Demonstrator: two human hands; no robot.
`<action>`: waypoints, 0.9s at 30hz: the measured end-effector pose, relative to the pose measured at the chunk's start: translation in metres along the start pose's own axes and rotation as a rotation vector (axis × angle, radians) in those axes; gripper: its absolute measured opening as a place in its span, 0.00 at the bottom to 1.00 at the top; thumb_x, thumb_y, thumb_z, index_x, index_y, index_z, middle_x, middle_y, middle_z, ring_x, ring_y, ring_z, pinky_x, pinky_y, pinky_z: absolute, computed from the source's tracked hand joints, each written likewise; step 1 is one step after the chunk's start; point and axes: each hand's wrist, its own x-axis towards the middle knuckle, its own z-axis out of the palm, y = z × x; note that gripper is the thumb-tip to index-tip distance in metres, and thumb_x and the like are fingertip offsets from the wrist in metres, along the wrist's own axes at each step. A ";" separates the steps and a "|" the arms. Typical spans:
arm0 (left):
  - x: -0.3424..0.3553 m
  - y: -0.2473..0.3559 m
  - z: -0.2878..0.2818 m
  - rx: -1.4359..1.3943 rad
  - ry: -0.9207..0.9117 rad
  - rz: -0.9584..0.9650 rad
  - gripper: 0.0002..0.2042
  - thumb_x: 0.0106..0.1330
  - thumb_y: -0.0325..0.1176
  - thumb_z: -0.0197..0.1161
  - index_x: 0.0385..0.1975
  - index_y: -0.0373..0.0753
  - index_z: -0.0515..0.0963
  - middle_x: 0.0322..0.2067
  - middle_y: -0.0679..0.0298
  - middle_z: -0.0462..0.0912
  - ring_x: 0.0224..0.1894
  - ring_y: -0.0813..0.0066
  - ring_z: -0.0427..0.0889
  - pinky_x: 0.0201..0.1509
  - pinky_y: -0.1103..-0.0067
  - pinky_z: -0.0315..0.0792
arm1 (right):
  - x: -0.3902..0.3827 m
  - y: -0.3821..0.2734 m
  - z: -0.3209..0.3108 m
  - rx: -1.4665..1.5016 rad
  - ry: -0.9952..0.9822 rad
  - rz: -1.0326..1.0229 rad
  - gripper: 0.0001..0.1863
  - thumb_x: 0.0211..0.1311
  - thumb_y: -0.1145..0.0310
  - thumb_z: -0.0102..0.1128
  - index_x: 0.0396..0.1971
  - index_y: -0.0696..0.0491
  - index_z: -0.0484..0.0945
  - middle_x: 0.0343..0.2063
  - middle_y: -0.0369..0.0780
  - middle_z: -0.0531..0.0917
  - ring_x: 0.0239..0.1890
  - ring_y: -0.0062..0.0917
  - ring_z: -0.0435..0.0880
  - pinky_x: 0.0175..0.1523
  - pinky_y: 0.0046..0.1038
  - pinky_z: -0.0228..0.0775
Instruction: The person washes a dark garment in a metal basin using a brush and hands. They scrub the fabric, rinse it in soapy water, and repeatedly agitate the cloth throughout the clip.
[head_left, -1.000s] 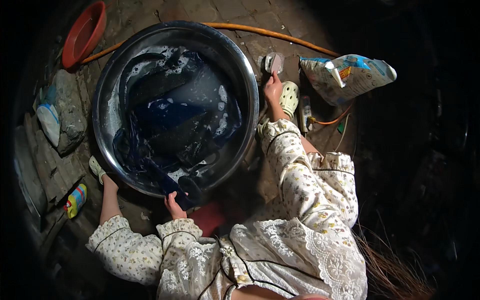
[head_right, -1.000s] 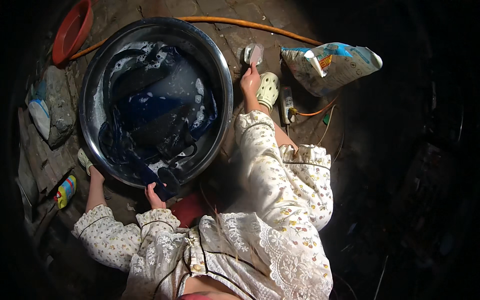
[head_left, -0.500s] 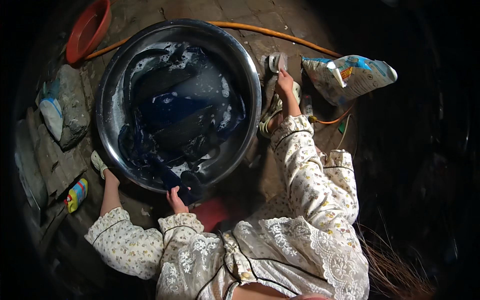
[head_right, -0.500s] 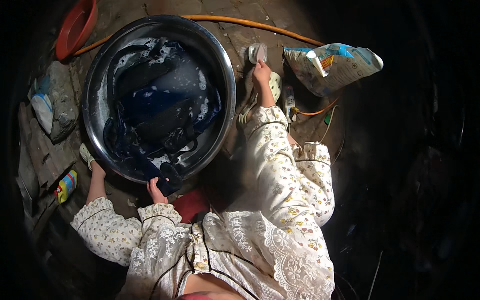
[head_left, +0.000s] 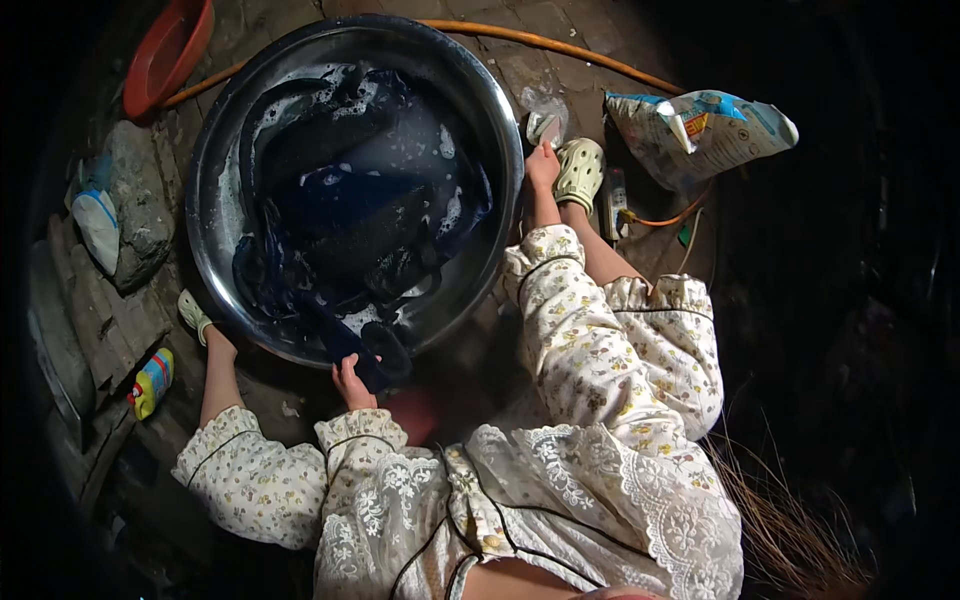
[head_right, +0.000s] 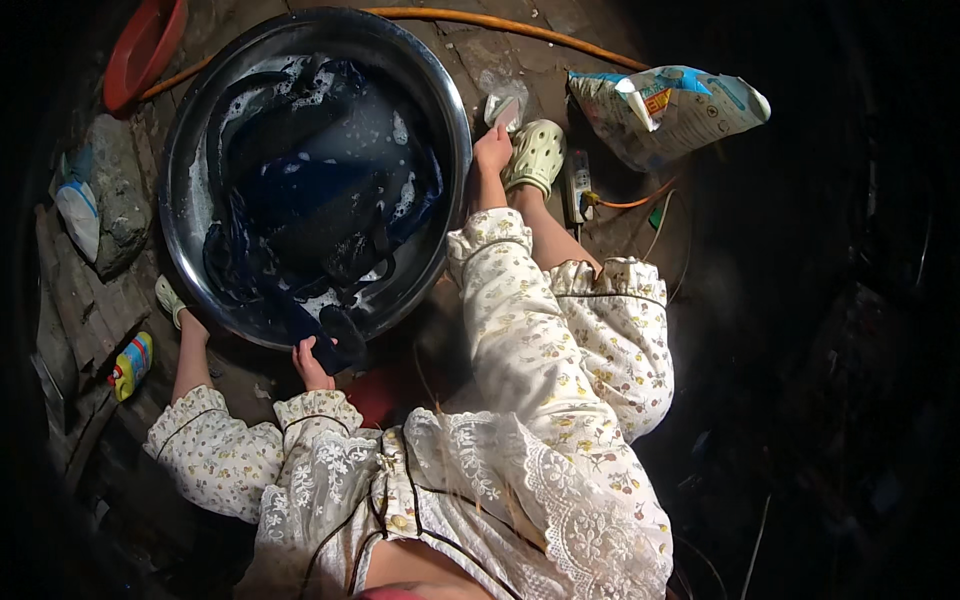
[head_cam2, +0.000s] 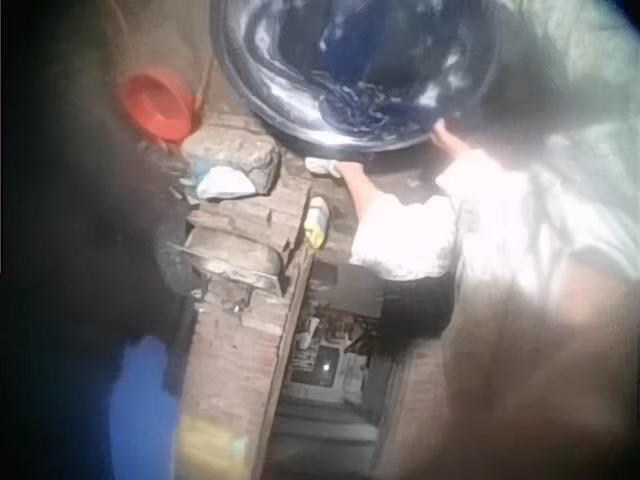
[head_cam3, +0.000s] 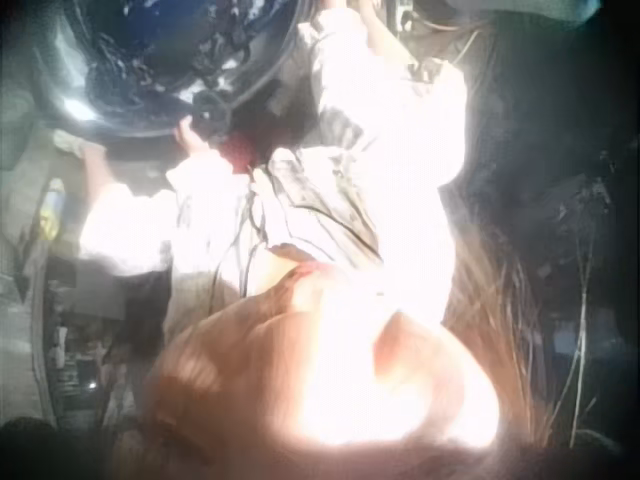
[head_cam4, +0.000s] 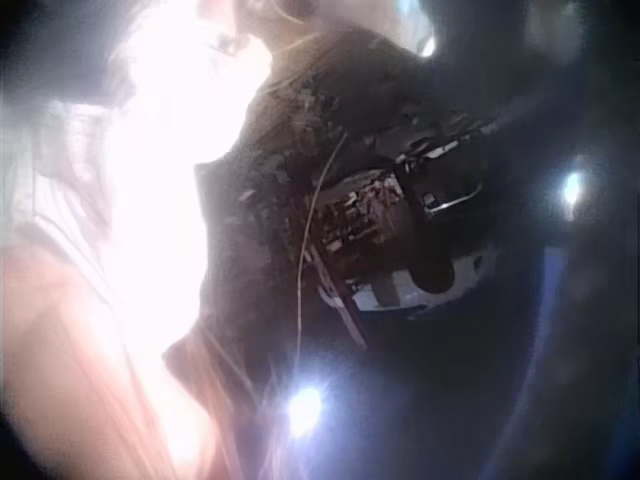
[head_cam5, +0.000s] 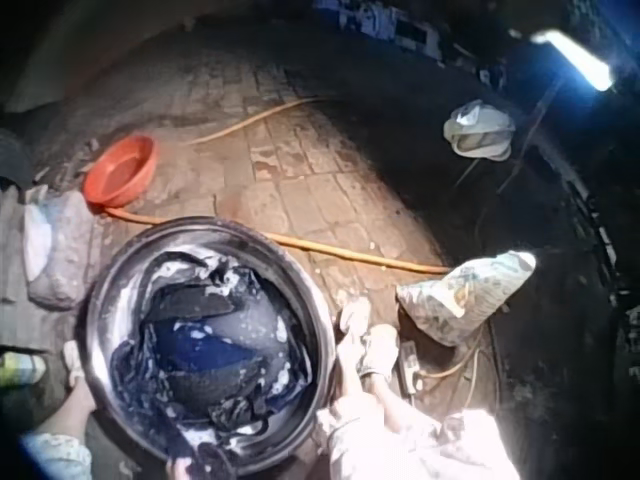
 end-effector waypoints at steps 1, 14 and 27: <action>0.001 0.002 0.000 0.008 -0.038 -0.026 0.09 0.55 0.33 0.56 0.31 0.34 0.71 0.27 0.59 0.76 0.28 0.64 0.79 0.38 0.73 0.73 | 0.001 0.007 -0.002 -0.026 0.015 0.008 0.22 0.60 0.65 0.44 0.51 0.61 0.72 0.48 0.51 0.77 0.53 0.38 0.75 0.57 0.28 0.64; -0.002 0.002 0.004 -0.038 -0.056 -0.013 0.11 0.56 0.32 0.55 0.36 0.34 0.72 0.29 0.59 0.76 0.27 0.64 0.79 0.35 0.72 0.74 | -0.012 0.008 -0.020 -0.031 -0.073 -0.131 0.22 0.63 0.64 0.46 0.53 0.59 0.71 0.50 0.47 0.76 0.55 0.32 0.74 0.58 0.25 0.62; -0.008 0.006 0.010 -0.036 -0.005 -0.040 0.11 0.56 0.32 0.54 0.36 0.34 0.72 0.28 0.60 0.77 0.27 0.65 0.79 0.36 0.73 0.73 | -0.014 0.021 -0.022 0.016 -0.187 -0.256 0.20 0.63 0.69 0.46 0.53 0.62 0.69 0.49 0.50 0.77 0.51 0.36 0.76 0.56 0.25 0.64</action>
